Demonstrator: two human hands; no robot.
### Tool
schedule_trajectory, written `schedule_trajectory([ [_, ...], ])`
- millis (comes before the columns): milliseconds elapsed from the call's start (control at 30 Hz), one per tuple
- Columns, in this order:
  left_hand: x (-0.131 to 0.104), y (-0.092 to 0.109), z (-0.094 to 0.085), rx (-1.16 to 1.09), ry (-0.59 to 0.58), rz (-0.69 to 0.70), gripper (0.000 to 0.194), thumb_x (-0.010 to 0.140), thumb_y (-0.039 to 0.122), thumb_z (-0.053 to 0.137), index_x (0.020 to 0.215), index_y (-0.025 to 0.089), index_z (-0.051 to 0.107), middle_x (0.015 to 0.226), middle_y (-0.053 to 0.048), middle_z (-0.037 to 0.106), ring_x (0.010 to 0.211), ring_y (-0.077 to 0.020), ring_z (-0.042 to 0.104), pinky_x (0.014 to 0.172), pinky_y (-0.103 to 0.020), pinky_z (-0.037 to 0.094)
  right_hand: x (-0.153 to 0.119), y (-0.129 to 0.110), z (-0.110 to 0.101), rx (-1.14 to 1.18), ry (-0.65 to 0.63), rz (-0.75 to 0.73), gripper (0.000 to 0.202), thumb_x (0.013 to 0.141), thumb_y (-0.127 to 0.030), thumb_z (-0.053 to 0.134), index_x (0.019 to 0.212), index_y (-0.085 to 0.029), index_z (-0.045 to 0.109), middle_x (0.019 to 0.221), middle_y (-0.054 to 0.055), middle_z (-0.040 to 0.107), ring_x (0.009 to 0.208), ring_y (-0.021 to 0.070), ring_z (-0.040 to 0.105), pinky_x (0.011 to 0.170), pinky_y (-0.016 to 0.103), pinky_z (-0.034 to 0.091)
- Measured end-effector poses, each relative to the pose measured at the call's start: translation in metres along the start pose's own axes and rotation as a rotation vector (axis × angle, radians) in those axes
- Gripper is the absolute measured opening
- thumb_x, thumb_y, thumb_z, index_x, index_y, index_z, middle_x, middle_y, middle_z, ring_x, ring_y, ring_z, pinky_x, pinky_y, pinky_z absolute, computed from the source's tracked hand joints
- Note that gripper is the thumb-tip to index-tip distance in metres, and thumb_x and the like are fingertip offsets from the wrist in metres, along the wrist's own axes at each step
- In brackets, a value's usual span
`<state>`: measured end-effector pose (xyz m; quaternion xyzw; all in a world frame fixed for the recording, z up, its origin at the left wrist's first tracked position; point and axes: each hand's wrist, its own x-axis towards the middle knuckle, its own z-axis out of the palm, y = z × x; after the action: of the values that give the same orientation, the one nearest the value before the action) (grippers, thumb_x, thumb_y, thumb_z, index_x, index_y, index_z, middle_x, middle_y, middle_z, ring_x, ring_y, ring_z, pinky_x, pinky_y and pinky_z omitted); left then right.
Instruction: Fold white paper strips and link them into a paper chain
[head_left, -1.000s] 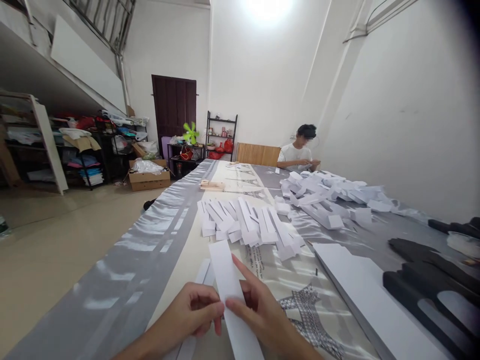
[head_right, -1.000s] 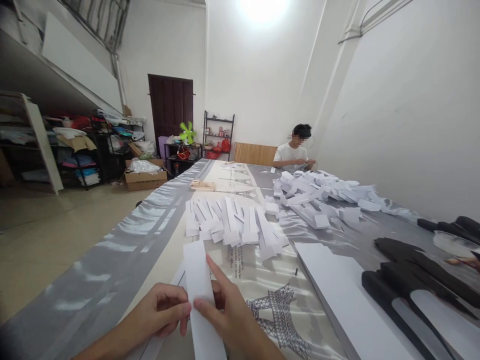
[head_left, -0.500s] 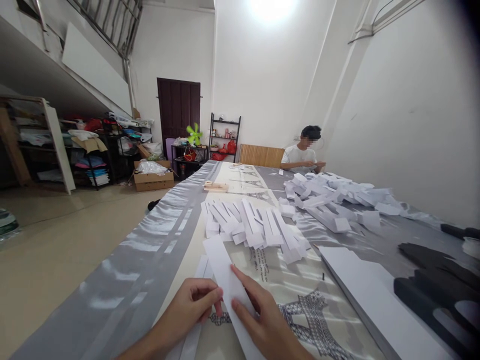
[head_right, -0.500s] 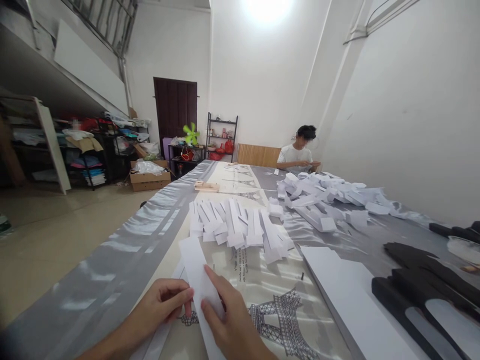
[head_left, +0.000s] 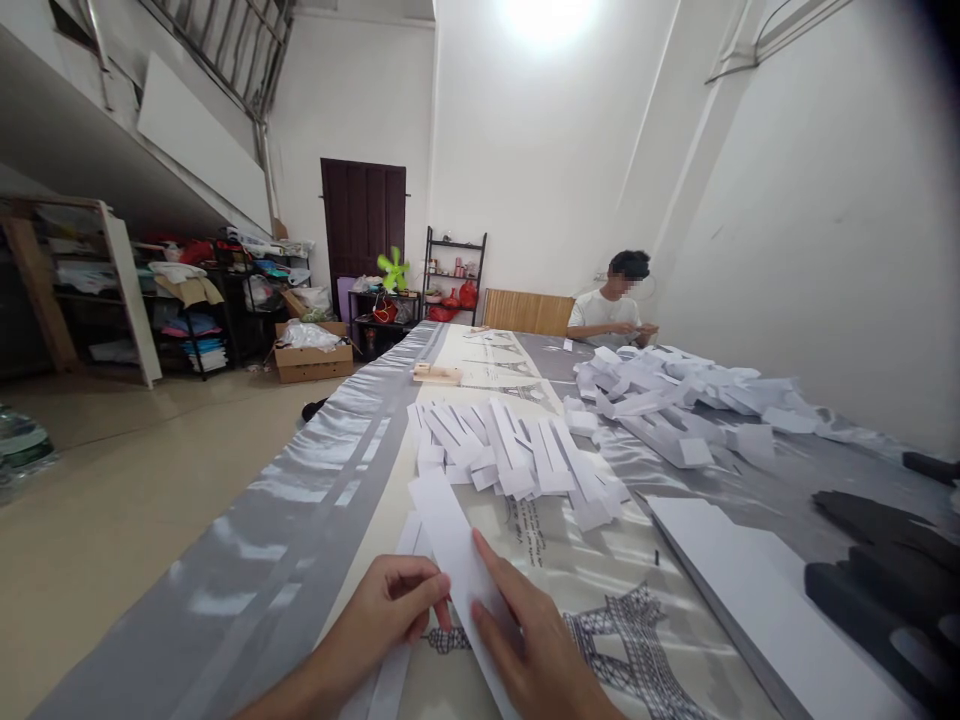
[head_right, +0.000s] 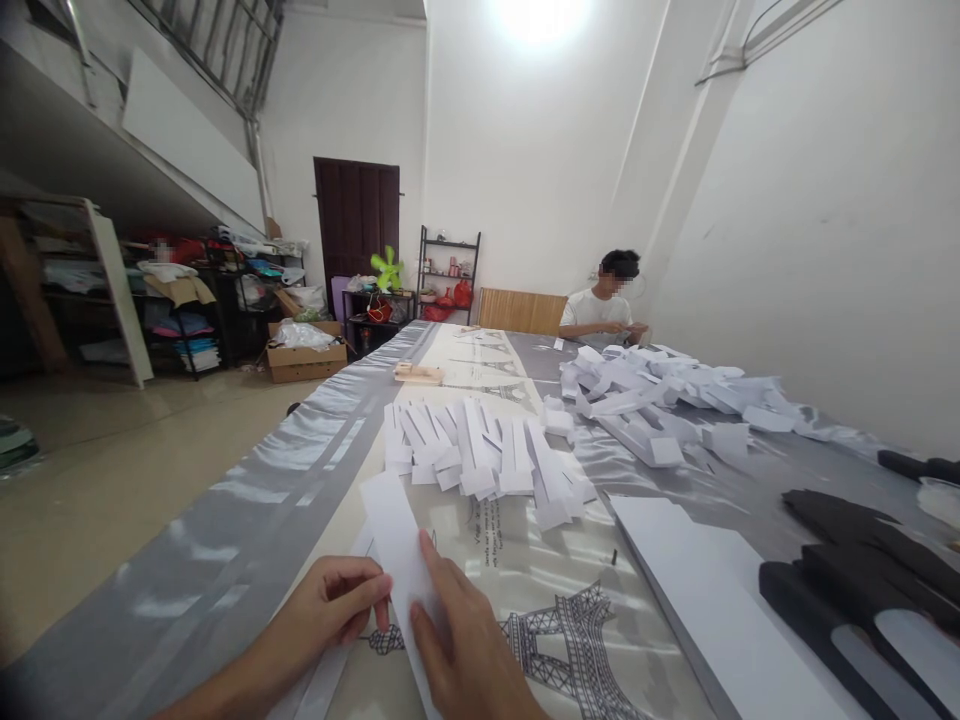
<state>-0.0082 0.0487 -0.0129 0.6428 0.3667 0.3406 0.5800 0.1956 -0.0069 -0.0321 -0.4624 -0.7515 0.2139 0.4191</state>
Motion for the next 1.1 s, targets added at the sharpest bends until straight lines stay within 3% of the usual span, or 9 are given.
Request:
schedule_trajectory([
  [133,0.0,0.0,0.001,-0.004,0.014,-0.011,0.047,0.083,0.055,0.066,0.064,0.012,0.067,0.062,-0.006,0.068,0.047,-0.0091,0.04,0.047,-0.022,0.03,0.001,-0.004,-0.002,0.036,-0.023,-0.019,0.054,0.101,-0.028,0.048,0.154,-0.03,0.039,0.151,0.007,0.05,0.14,0.0244,0.046,0.116,0.04,0.04],
  [300,0.0,-0.004,0.0,-0.003,0.001,0.023,0.046,0.087,0.052,0.065,0.064,0.012,0.069,0.061,-0.004,0.066,0.047,-0.0089,0.041,0.048,-0.022,0.031,0.001,-0.013,-0.008,0.227,-0.111,0.174,0.048,0.099,-0.047,0.053,0.146,-0.036,0.052,0.158,0.003,0.042,0.152,0.0272,0.024,0.122,0.049,0.027],
  [400,-0.001,-0.005,-0.001,-0.032,-0.006,0.029,0.047,0.087,0.055,0.065,0.067,0.012,0.07,0.063,-0.005,0.066,0.048,-0.0091,0.042,0.047,-0.022,0.031,0.002,-0.02,-0.014,0.313,-0.172,0.257,0.049,0.099,-0.055,0.051,0.145,-0.039,0.051,0.16,0.0,0.037,0.153,0.0274,0.019,0.123,0.053,0.021],
  [633,-0.003,-0.003,-0.001,-0.122,-0.009,0.014,0.059,0.084,0.066,0.064,0.064,0.011,0.069,0.055,-0.006,0.063,0.042,-0.0084,0.042,0.044,-0.022,0.027,0.003,-0.041,-0.014,0.361,-0.143,0.177,0.05,0.097,-0.062,0.046,0.142,-0.041,0.054,0.165,-0.002,0.025,0.152,0.031,0.021,0.122,0.053,0.023],
  [767,-0.003,-0.007,-0.002,-0.162,-0.019,0.019,0.057,0.085,0.063,0.065,0.065,0.01,0.068,0.059,-0.008,0.067,0.043,-0.0081,0.043,0.044,-0.022,0.025,0.002,-0.045,-0.009,0.414,-0.109,0.25,0.051,0.1,-0.065,0.036,0.139,-0.04,0.059,0.167,-0.005,0.018,0.15,0.0286,0.029,0.123,0.046,0.022],
  [933,-0.004,-0.005,-0.004,-0.157,-0.088,0.014,0.047,0.086,0.056,0.069,0.077,0.01,0.072,0.068,-0.009,0.071,0.043,-0.0065,0.043,0.043,-0.021,0.025,0.008,-0.039,-0.015,0.533,-0.068,0.227,0.045,0.097,-0.06,0.052,0.123,-0.031,0.073,0.153,0.004,0.048,0.152,0.0282,0.022,0.121,0.046,0.026],
  [1100,-0.007,0.004,-0.003,-0.139,-0.214,-0.019,0.041,0.086,0.049,0.071,0.077,0.009,0.074,0.071,-0.01,0.074,0.041,-0.0077,0.052,0.039,-0.019,0.03,0.01,-0.038,-0.017,0.74,-0.023,0.322,0.03,0.086,-0.052,0.073,0.098,-0.026,0.08,0.152,0.007,0.047,0.138,0.0318,0.047,0.111,0.045,0.04],
])
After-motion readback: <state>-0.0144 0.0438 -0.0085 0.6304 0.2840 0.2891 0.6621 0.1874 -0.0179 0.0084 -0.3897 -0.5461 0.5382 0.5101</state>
